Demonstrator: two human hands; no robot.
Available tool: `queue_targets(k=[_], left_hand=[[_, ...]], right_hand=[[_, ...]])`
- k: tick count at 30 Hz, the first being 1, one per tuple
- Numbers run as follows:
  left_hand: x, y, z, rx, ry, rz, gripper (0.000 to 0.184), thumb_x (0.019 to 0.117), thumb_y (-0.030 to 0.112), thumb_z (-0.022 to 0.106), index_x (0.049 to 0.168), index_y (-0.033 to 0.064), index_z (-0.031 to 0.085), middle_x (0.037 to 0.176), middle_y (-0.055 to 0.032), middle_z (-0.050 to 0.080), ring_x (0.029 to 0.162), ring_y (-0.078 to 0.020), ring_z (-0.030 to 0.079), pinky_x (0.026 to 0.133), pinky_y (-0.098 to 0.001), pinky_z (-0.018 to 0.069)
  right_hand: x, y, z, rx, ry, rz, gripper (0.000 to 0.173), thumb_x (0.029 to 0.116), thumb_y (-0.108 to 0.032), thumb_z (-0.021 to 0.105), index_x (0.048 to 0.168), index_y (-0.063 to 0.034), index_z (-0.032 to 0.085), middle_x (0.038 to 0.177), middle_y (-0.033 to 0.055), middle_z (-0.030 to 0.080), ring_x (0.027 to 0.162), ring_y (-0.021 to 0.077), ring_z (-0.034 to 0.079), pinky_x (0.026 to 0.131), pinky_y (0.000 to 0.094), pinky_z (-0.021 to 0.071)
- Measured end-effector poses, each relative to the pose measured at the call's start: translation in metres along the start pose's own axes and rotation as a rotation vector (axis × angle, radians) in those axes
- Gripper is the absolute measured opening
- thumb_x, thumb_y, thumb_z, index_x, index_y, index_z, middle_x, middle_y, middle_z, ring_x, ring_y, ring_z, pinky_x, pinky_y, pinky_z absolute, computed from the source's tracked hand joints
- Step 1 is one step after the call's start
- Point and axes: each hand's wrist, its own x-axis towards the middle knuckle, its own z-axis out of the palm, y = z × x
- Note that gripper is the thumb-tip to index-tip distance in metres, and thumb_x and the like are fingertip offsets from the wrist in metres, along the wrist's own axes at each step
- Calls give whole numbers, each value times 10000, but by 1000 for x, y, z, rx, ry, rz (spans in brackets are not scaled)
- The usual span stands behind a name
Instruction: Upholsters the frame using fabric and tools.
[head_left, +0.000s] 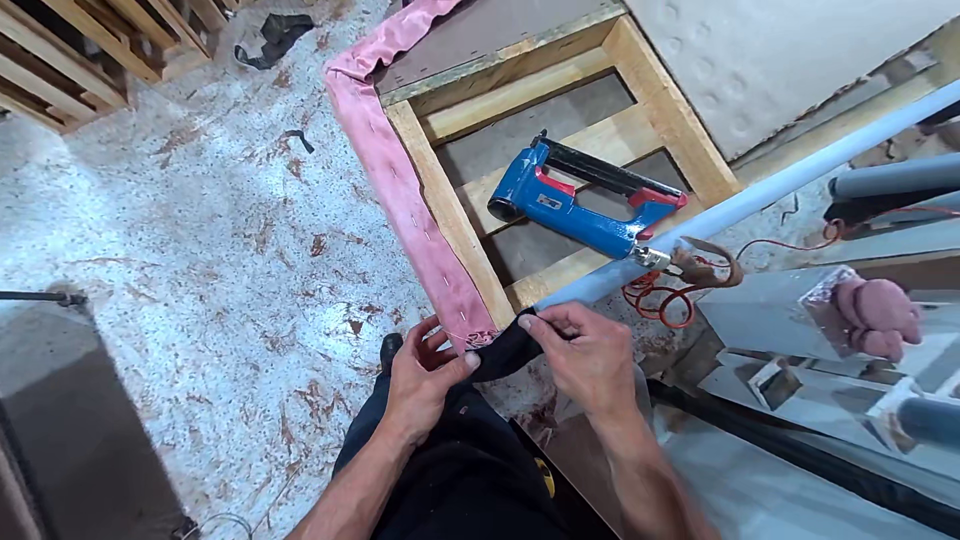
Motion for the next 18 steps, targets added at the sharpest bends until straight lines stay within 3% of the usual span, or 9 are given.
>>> queue_targets(k=[2, 3, 5, 7, 9, 11, 13, 14, 18], left_hand=[[3, -6, 0, -6, 10, 11, 637, 803, -24, 794, 1367, -60, 502, 1070, -148, 747, 960, -229, 740, 890, -394, 621], [6, -7, 0, 1, 18, 9, 636, 799, -13, 804, 1360, -67, 508, 1064, -144, 747, 948, -224, 742, 876, -387, 626], [10, -10, 1, 8, 19, 2, 626, 799, 1, 815, 1347, -72, 520, 1058, -140, 751, 926, -220, 747, 850, -380, 635], [9, -8, 2, 12, 27, -17, 600, 802, -10, 804, 1336, -65, 535, 1045, -141, 754, 898, -219, 750, 819, -381, 641], [4, -6, 4, 11, 35, -18, 584, 805, -15, 793, 1329, -60, 540, 1062, -142, 749, 908, -221, 749, 822, -379, 641], [5, -7, 7, 3, 52, 1, 574, 805, -20, 793, 1319, -68, 542, 1065, -143, 746, 909, -222, 748, 821, -373, 643], [5, -9, 8, 7, 56, 21, 563, 808, -13, 793, 1310, -70, 544, 1065, -140, 747, 907, -217, 748, 819, -365, 643], [4, -9, 8, 22, 61, 18, 564, 811, -1, 793, 1314, -69, 546, 1064, -137, 746, 898, -212, 748, 813, -360, 643], [6, -4, 8, 122, 88, -14, 529, 813, 52, 810, 1280, -55, 585, 1052, -120, 756, 864, -193, 754, 789, -350, 648]], right_hand=[[11, -6, -11, -147, -59, -37, 206, 923, -371, 729, 912, -167, 758, 781, -36, 711, 674, 108, 670, 610, 379, 559], [20, -8, -20, -224, -64, -43, 243, 944, -377, 711, 965, -140, 764, 851, 29, 721, 738, 193, 691, 649, 461, 566], [52, -3, -39, -366, -42, -88, 376, 963, -380, 681, 1175, -73, 725, 1084, 191, 694, 987, 385, 676, 805, 604, 552], [99, 15, -49, -476, -89, -118, 617, 922, -443, 699, 1395, -60, 598, 1339, 304, 578, 1275, 527, 513, 989, 703, 440], [134, 23, -48, -602, -228, -73, 819, 853, -522, 757, 1518, -128, 484, 1406, 282, 548, 1397, 538, 383, 1053, 723, 375], [152, 12, -41, -685, -329, -93, 878, 818, -418, 823, 1564, -191, 418, 1315, 242, 612, 1309, 523, 473, 947, 709, 454], [159, -2, -31, -742, -436, -108, 862, 838, -212, 768, 1592, -193, 351, 1234, 237, 654, 1128, 512, 612, 813, 702, 507], [162, -8, -30, -757, -465, -109, 851, 839, -174, 736, 1593, -184, 341, 1186, 244, 667, 1032, 509, 652, 750, 701, 508], [148, -42, -73, -720, -333, -97, 673, 816, -285, 647, 1471, -192, 526, 947, 240, 694, 851, 492, 668, 648, 691, 473]])
